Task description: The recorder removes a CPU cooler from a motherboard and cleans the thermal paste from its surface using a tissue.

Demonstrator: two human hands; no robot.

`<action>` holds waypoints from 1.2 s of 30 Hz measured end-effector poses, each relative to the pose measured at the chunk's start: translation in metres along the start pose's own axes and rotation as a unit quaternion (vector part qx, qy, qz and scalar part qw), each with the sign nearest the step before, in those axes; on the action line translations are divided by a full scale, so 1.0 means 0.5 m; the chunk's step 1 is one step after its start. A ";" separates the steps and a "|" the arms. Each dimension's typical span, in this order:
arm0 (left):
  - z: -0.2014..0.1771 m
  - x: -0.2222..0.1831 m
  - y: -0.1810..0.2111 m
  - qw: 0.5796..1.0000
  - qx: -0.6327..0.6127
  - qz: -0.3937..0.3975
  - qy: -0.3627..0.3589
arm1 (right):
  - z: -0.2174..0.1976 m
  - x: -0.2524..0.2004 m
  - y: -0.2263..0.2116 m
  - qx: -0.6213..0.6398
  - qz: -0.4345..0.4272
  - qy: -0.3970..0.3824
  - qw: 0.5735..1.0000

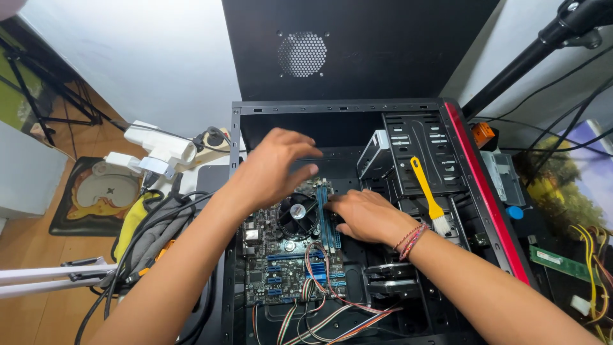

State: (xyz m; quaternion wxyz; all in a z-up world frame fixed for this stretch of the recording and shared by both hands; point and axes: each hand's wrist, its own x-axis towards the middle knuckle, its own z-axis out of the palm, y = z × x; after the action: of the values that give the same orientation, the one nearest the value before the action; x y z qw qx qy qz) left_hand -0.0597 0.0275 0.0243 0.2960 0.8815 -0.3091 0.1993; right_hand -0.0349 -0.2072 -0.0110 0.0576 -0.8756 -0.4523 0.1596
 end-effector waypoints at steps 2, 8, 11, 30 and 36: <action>-0.014 0.006 0.016 0.999 0.027 -0.036 -0.003 | 0.008 0.002 0.006 -0.023 0.007 -0.005 1.000; 0.014 -0.015 -0.002 0.967 0.111 -0.151 -0.173 | -0.005 0.009 -0.035 -0.008 0.017 0.019 1.000; 0.044 -0.023 -0.025 0.956 0.162 -0.129 -0.207 | -0.003 0.013 -0.060 0.010 0.026 0.014 0.999; 0.160 -0.055 -0.046 0.899 0.226 -0.057 -0.372 | 0.060 0.038 -0.052 -0.077 -0.098 0.099 0.987; 0.166 -0.049 -0.049 0.901 0.205 -0.076 -0.374 | 0.063 0.037 -0.048 -0.088 -0.101 0.096 0.986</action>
State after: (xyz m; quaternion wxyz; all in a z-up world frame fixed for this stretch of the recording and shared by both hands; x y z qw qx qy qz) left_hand -0.0476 -0.0001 -0.0603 -0.0143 0.9531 -0.2818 -0.1094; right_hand -0.0538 -0.1793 -0.0388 0.0393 -0.8383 -0.5430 0.0282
